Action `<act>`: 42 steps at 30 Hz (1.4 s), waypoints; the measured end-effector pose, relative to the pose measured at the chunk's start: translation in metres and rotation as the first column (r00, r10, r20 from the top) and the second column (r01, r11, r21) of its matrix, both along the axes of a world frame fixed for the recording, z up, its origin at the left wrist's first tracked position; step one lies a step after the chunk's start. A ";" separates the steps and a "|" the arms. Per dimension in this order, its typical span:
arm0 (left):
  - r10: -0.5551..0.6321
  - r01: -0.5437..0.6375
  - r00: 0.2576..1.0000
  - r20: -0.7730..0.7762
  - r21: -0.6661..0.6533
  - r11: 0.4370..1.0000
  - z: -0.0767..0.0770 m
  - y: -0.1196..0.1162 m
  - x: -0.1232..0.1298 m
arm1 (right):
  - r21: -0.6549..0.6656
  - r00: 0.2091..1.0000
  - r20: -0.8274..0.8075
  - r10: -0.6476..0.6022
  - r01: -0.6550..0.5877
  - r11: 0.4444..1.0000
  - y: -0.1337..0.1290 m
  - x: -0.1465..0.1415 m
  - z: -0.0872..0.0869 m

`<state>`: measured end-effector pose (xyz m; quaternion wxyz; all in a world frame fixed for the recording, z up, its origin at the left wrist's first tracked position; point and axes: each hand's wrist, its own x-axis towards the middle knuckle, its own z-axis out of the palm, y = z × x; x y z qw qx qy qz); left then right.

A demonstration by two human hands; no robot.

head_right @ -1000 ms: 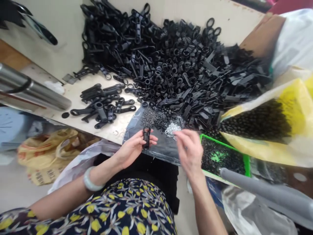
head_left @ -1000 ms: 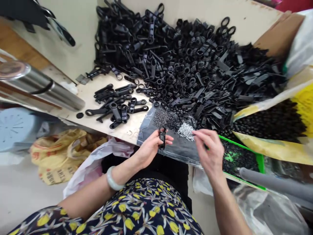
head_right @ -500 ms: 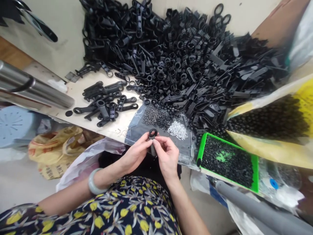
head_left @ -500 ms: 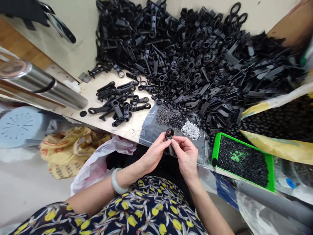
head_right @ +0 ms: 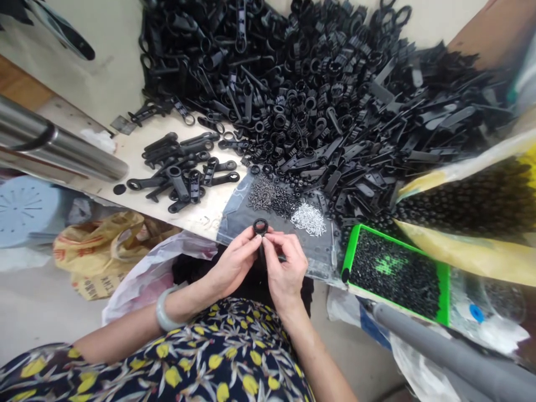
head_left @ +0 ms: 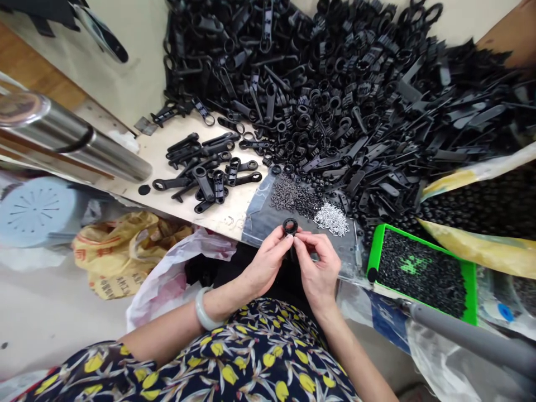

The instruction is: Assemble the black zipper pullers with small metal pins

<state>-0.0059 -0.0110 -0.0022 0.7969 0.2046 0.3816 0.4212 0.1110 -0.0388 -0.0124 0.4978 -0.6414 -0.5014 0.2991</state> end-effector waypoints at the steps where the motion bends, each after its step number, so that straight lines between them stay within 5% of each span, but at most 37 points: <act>1: 0.013 -0.013 1.000 -0.013 0.000 1.000 -0.003 -0.003 0.002 | -0.006 0.999 0.037 -0.008 0.009 1.000 0.000 -0.001 -0.001; 10: 0.128 -0.045 0.946 -0.299 0.270 0.962 -0.034 -0.010 0.007 | -0.023 0.996 -0.086 -0.017 0.016 1.000 -0.007 0.002 0.000; 15: 0.194 -0.109 0.950 -0.246 0.322 0.940 -0.022 0.009 -0.006 | -0.088 0.990 -0.126 -0.070 0.059 0.994 -0.023 0.009 -0.009; 21: 0.190 -0.083 0.943 -0.273 0.361 0.929 -0.006 0.006 -0.011 | -0.158 0.862 -0.450 0.232 -0.333 0.929 -0.006 -0.007 -0.008; 26: 0.138 -0.029 0.958 -0.252 0.391 0.920 -0.002 0.001 -0.018 | -0.172 0.903 -0.324 0.281 -0.349 0.921 0.006 -0.013 -0.004; 34: 0.026 0.215 0.876 -0.481 0.439 0.872 0.003 0.019 -0.067 | -0.194 0.910 -0.269 0.317 -0.373 0.907 -0.006 -0.013 0.006; 37: -0.094 0.353 0.856 -0.509 0.440 0.826 0.006 0.028 -0.075 | -0.216 0.875 -0.343 0.341 -0.427 0.878 -0.010 -0.008 0.007; 40: -0.084 0.371 0.866 -0.493 0.520 0.769 -0.002 0.038 -0.072 | -0.231 0.737 -0.618 0.272 -0.501 0.834 -0.005 0.005 0.002; 42: -0.027 0.407 0.850 -0.527 0.624 0.667 -0.011 0.048 -0.069 | -0.250 0.709 -0.666 0.231 -0.504 0.826 0.001 0.018 -0.003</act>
